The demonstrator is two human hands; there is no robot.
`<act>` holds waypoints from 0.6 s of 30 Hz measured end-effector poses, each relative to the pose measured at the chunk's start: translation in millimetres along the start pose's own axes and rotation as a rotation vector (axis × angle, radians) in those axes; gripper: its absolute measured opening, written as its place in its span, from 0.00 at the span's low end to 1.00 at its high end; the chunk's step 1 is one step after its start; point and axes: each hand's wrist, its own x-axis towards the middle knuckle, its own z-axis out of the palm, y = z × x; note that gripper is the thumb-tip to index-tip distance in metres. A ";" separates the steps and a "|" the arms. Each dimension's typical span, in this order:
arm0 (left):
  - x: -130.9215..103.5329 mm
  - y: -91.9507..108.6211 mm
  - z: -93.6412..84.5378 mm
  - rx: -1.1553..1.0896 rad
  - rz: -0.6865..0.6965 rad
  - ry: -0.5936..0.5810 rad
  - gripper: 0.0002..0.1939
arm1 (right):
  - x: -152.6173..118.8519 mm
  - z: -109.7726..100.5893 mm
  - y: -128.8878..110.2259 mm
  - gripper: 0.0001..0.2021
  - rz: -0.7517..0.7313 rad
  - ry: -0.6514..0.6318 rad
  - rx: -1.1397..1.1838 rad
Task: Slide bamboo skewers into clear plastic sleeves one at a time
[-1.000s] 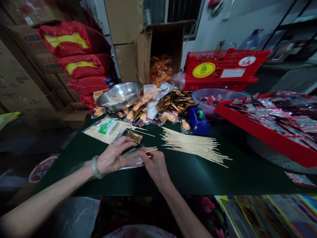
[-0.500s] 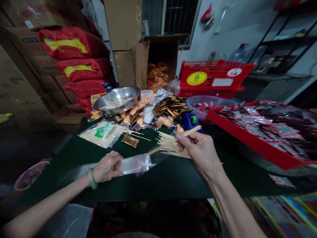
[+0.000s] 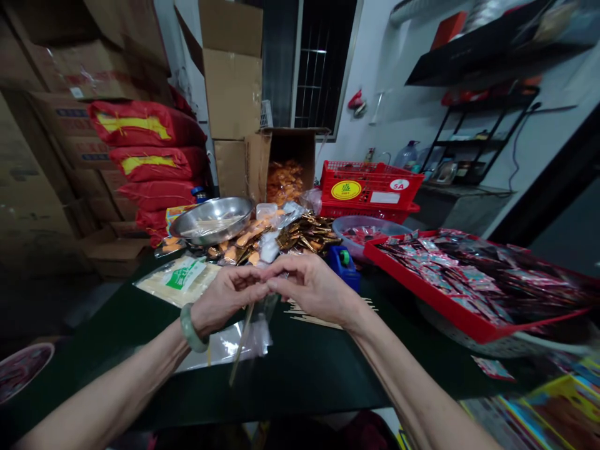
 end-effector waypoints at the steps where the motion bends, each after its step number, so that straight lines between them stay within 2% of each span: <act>1: -0.9 -0.8 -0.5 -0.011 -0.007 0.025 0.14 | -1.5 0.8 2.0 0.09 -0.007 0.000 0.005; 4: -4.7 -1.3 -1.5 0.020 -0.012 0.066 0.12 | -8.3 6.9 10.1 0.08 -0.017 0.064 -0.020; 6: -6.6 -0.8 0.0 0.049 -0.008 0.098 0.11 | -13.6 13.1 12.8 0.11 -0.089 0.251 -0.171; 8: -7.5 -0.2 3.6 0.066 -0.002 0.138 0.11 | -18.8 20.0 10.8 0.11 -0.255 0.507 -0.422; 10: -8.0 0.4 8.5 0.078 0.019 0.157 0.10 | -23.2 26.5 5.4 0.07 -0.425 0.638 -0.646; 12: -9.1 1.7 13.8 0.087 0.058 0.140 0.10 | -26.4 32.0 0.3 0.06 -0.511 0.615 -0.778; 15: -12.6 6.2 21.0 0.138 0.121 0.087 0.09 | -30.0 36.7 -1.4 0.07 -0.524 0.568 -0.927; 18: -17.0 12.7 26.5 0.355 0.194 0.058 0.08 | -33.9 39.4 2.2 0.09 -0.538 0.578 -1.008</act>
